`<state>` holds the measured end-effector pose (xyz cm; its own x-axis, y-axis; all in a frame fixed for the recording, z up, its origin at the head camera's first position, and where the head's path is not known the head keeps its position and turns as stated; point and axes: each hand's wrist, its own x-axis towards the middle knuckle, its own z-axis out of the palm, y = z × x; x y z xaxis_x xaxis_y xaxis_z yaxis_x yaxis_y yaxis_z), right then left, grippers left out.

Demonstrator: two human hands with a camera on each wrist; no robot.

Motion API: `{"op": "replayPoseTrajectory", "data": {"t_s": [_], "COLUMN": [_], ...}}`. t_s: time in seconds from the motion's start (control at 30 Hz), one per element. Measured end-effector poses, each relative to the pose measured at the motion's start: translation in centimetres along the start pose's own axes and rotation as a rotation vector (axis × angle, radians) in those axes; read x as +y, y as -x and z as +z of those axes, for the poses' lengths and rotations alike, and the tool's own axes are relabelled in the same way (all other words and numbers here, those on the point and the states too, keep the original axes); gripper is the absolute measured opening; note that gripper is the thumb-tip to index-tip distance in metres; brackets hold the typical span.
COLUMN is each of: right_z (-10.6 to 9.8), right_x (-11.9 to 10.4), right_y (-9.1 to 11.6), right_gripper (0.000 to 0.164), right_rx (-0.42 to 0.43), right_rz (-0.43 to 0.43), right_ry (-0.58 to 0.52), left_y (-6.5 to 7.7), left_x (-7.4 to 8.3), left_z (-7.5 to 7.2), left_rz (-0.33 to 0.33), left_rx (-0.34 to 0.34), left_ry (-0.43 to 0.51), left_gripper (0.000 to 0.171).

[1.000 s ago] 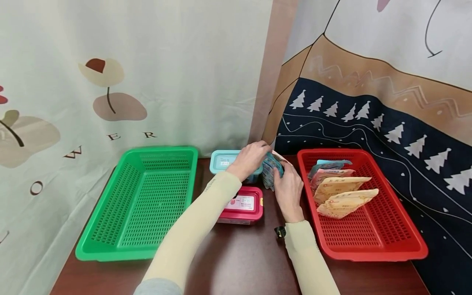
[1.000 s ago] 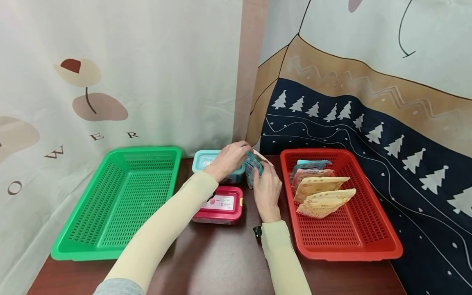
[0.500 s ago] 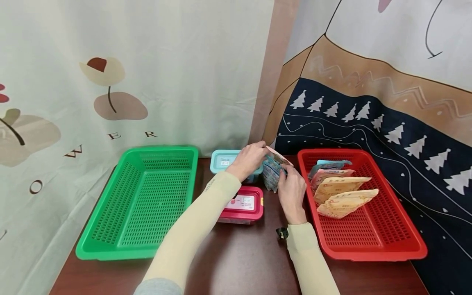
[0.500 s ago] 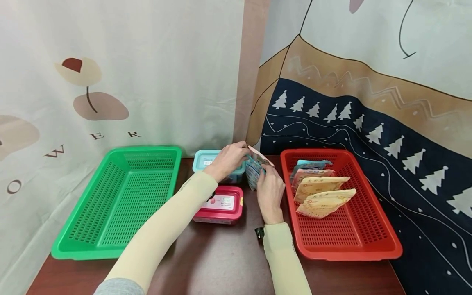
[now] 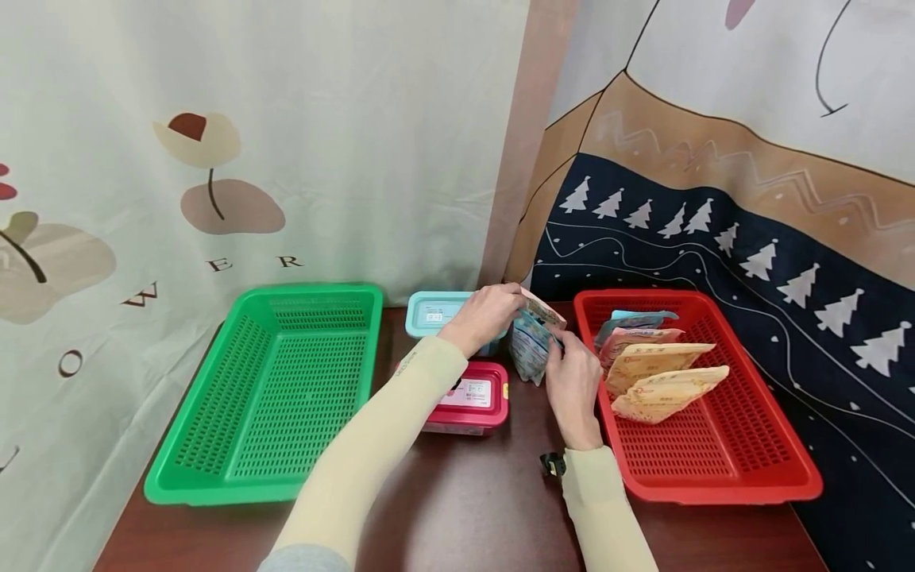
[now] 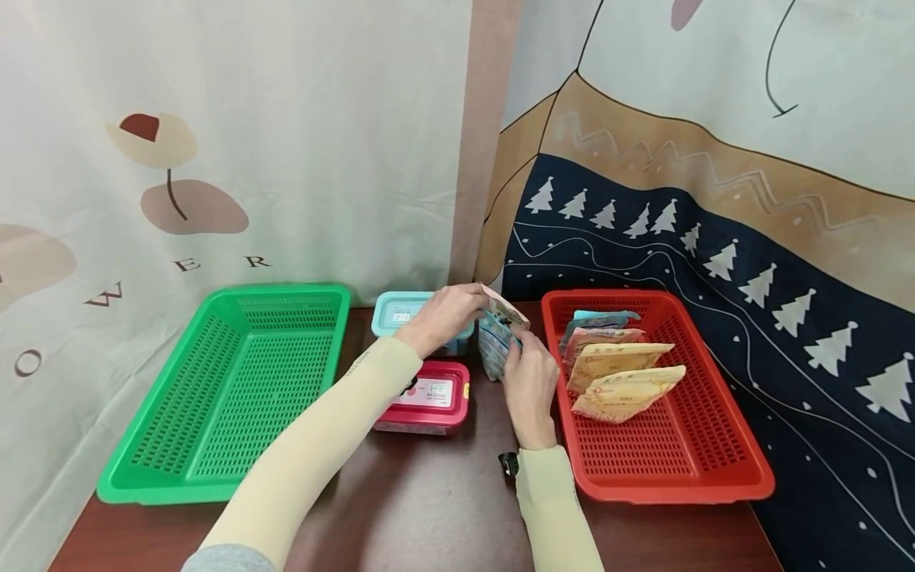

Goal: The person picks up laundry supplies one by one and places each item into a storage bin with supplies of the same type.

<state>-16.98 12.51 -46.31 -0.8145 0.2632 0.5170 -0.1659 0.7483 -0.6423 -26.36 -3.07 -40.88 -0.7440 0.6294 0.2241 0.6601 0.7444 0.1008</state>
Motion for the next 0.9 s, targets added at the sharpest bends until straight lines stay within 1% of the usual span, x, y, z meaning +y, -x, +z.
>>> {"op": "replayPoseTrajectory", "data": {"t_s": [0.2,0.37,0.53,0.67,0.8,0.9], "right_z": [-0.8,-1.4,-2.2,-3.1,-4.1,-4.8], "right_x": [0.0,-0.2,-0.6,-1.0,-1.3,-1.6], "right_y": [0.3,0.5,0.7,0.9,1.1,1.2], "right_gripper": [0.017,0.018,0.017,0.016,0.016,0.016], "right_rx": [0.027,0.034,0.030,0.025,0.027,0.029], "right_rz": [-0.007,-0.009,0.000,0.020,0.042,0.044], "right_ry": [-0.003,-0.038,-0.039,-0.055,-0.070,-0.072], "left_y": [0.1,0.4,0.9,1.3,1.7,2.1], "left_x": [0.3,0.6,0.9,1.2,1.5,1.7], "left_z": [-0.3,-0.8,-1.5,-2.0,-2.5,-2.8], "left_rz": [0.030,0.029,0.028,0.041,0.013,-0.037], "left_rx": [0.015,0.015,0.006,0.020,0.027,0.029], "left_ry": [0.026,0.072,0.113,0.153,0.273,0.395], "left_gripper": [0.020,0.017,0.018,0.018,0.017,0.017]}}
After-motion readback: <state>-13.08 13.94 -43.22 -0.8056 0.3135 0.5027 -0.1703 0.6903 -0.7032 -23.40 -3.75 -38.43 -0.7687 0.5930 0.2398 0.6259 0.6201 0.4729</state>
